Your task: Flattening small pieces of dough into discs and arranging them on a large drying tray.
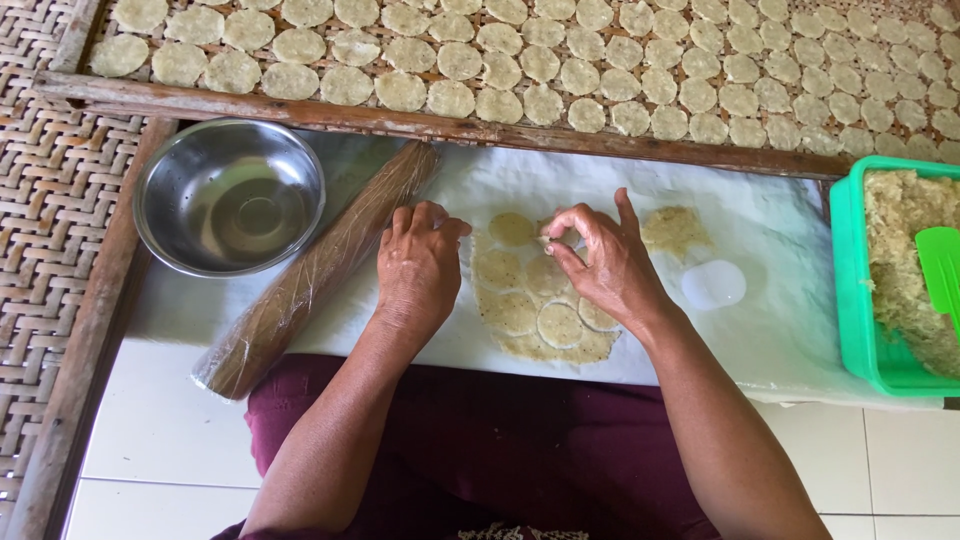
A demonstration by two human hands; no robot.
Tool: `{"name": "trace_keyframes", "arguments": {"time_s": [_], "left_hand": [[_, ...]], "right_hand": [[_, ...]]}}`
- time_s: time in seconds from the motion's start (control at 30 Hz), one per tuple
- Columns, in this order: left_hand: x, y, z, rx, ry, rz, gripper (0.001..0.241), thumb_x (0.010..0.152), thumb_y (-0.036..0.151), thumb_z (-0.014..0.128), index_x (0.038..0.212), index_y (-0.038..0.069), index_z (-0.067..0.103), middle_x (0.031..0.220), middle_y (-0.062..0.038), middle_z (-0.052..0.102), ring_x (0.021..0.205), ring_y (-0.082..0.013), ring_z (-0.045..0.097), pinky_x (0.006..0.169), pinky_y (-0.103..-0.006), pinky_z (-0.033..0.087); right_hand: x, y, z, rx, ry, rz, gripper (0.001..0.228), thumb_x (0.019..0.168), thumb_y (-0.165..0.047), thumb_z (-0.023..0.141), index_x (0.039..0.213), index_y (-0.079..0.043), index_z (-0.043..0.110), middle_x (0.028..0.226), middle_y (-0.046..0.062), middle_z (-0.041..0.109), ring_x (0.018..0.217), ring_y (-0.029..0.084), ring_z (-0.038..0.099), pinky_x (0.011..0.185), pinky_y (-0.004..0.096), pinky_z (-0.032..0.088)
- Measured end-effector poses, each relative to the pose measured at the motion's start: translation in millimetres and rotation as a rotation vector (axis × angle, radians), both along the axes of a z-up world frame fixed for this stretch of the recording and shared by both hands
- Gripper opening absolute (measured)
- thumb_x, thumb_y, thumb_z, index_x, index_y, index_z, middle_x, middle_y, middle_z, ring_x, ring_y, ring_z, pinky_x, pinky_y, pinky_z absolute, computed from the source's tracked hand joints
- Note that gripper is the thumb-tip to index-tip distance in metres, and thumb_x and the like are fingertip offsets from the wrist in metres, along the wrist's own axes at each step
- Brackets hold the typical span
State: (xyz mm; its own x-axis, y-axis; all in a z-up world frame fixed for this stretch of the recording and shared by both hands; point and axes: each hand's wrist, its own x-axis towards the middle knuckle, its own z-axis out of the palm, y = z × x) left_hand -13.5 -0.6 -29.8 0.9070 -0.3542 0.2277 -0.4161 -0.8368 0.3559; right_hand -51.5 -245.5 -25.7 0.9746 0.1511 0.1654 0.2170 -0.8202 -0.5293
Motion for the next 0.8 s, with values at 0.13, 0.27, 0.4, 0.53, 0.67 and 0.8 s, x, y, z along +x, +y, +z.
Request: {"name": "trace_keyframes", "arguments": {"time_s": [0.13,0.27,0.4,0.53,0.67,0.8], "left_hand": [[0,0,2,-0.013,0.014,-0.002,0.037,0.082,-0.004,0.062,0.111,0.012,0.077,0.12,-0.011,0.063,0.114,-0.0309,0.056,0.094,-0.0467,0.047],[-1,0,1,-0.008,0.011,-0.002,0.037,0.081,-0.005,0.062,0.111,0.012,0.077,0.12,-0.011,0.063,0.114,-0.0307,0.056,0.094,-0.0461,0.047],[0,-1,0,0.003,0.023,-0.004,0.038,0.081,-0.005,0.062,0.112,0.013,0.077,0.12,-0.011,0.062,0.113,-0.0303,0.056,0.094,-0.0459,0.047],[-1,-2,1,-0.001,0.025,-0.003,0.038,0.08,-0.005,0.062,0.111,0.013,0.077,0.121,-0.01,0.062,0.114,-0.03,0.056,0.094,-0.0452,0.047],[0,-1,-4,0.009,0.028,0.0,0.037,0.081,-0.005,0.062,0.11,0.013,0.078,0.12,-0.009,0.062,0.113,-0.0299,0.056,0.095,-0.0451,0.047],[-1,-2,0,0.017,0.047,-0.009,0.04,0.081,-0.005,0.062,0.112,0.015,0.077,0.119,-0.01,0.062,0.112,-0.0305,0.055,0.093,-0.0451,0.047]], "right_hand": [[-4,2,5,0.03,0.138,0.015,0.026,0.092,-0.011,0.072,0.109,-0.017,0.054,0.098,-0.004,0.076,0.104,0.012,0.073,0.131,0.054,0.007],[-7,-4,12,0.114,0.094,0.026,0.026,0.091,-0.009,0.074,0.108,-0.015,0.057,0.1,-0.002,0.076,0.102,0.016,0.074,0.129,0.056,0.012],[-6,-25,-1,0.423,0.159,0.002,0.025,0.099,-0.013,0.07,0.117,-0.017,0.054,0.113,-0.007,0.071,0.117,0.014,0.071,0.12,0.052,0.046],[-5,-23,10,0.156,0.066,-0.025,0.025,0.094,-0.005,0.067,0.114,-0.011,0.054,0.108,-0.001,0.075,0.108,0.019,0.073,0.126,0.059,0.016],[-9,-25,5,0.097,0.135,-0.001,0.027,0.094,-0.003,0.059,0.119,-0.012,0.053,0.105,-0.002,0.076,0.11,0.017,0.071,0.125,0.061,0.014],[-15,-23,15,0.051,0.198,0.008,0.026,0.094,-0.004,0.059,0.118,-0.014,0.054,0.102,-0.003,0.076,0.107,0.016,0.072,0.125,0.061,0.014]]}}
